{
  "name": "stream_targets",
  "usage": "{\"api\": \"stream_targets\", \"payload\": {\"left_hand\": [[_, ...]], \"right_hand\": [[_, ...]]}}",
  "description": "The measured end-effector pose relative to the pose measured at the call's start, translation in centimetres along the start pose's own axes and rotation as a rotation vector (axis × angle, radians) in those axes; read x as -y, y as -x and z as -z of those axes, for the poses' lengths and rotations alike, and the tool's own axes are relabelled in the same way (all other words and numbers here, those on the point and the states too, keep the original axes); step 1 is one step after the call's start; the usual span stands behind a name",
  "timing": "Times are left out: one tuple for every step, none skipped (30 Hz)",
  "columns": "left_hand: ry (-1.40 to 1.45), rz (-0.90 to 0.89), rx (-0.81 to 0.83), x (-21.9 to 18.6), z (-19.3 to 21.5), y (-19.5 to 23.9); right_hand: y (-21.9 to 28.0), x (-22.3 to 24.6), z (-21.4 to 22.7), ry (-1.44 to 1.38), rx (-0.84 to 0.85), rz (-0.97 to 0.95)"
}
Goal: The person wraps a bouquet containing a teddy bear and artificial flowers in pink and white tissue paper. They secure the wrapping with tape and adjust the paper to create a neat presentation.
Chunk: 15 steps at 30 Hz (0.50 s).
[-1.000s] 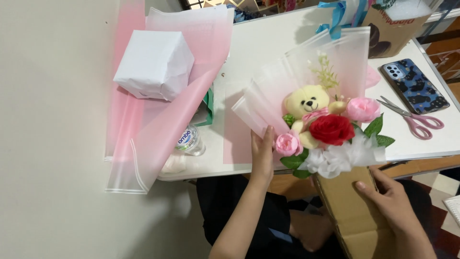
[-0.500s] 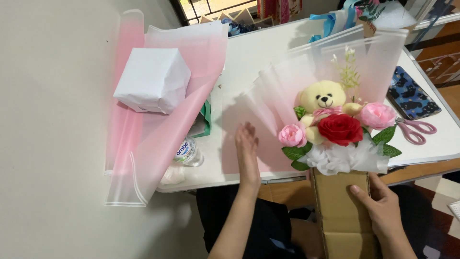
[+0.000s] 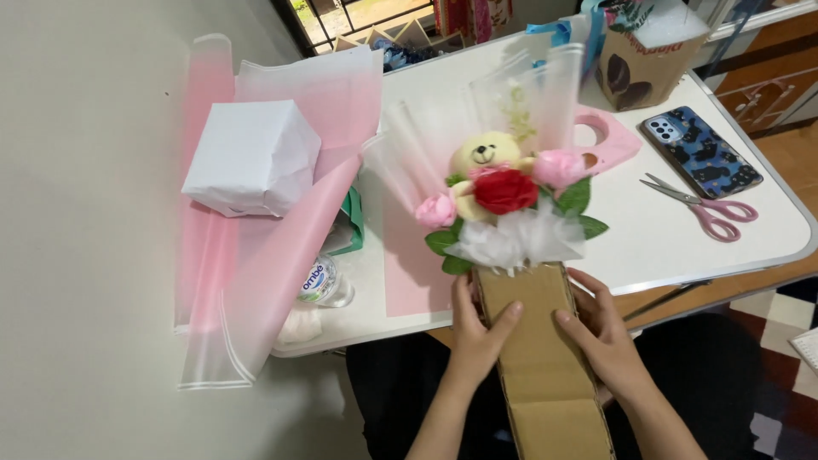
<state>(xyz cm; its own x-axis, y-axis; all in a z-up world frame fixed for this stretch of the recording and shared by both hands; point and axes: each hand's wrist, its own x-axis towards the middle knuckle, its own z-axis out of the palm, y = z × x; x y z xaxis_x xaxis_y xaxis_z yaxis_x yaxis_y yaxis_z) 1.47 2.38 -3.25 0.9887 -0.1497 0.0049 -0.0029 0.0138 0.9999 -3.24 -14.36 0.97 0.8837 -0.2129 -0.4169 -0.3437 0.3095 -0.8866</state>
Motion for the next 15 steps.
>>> {"api": "stream_targets", "payload": {"left_hand": [[-0.001,0.001,0.004,-0.7,0.7,-0.2],[-0.025,0.046,0.006,-1.5,1.5,-0.4],[-0.049,0.084,0.003,-2.3,2.3,-0.8],[-0.05,0.08,0.002,-1.8,2.6,-1.0],[0.076,0.121,-0.003,-1.2,2.8,-1.1],[0.202,0.161,-0.009,-0.6,3.1,-1.2],[0.204,0.163,-0.016,-0.1,2.9,-1.4],[0.2,0.179,-0.051,0.4,2.7,-1.6],[0.197,0.194,-0.086,0.9,2.5,-1.8],[0.201,0.196,-0.093,-0.3,2.7,-1.9],[0.19,0.188,-0.039,-1.5,3.0,-2.1],[0.178,0.181,0.016,-2.8,3.3,-2.3],[0.183,0.18,0.015,-2.9,3.9,-2.5],[0.069,0.173,0.077,-2.9,4.6,-2.7],[-0.046,0.164,0.139,-3.0,5.3,-2.8]], "right_hand": [[-0.1,-0.1,-0.2,-0.002,-0.003,-0.001],[-0.1,-0.1,-0.5,0.041,-0.001,0.027],[-0.4,0.0,-0.9,0.085,0.007,0.059],[-0.8,-1.1,-0.8,0.085,0.009,0.064],[-1.2,-2.2,-0.7,0.05,-0.012,0.092],[-1.7,-3.4,-0.6,0.015,-0.034,0.121],[-1.6,-4.1,-0.7,0.019,-0.029,0.117],[-1.5,-4.9,-0.8,0.043,-0.002,0.164],[-1.5,-5.5,-0.9,0.068,0.025,0.213],[-1.7,-5.5,0.1,0.074,0.03,0.21],[-1.9,-5.4,1.0,0.201,0.026,0.356],[-2.2,-5.3,2.0,0.328,0.022,0.502],[-2.0,-3.7,3.5,0.332,0.023,0.503],[-1.8,-2.1,5.1,0.376,-0.152,0.584],[-1.6,-0.5,6.6,0.417,-0.33,0.66]]}}
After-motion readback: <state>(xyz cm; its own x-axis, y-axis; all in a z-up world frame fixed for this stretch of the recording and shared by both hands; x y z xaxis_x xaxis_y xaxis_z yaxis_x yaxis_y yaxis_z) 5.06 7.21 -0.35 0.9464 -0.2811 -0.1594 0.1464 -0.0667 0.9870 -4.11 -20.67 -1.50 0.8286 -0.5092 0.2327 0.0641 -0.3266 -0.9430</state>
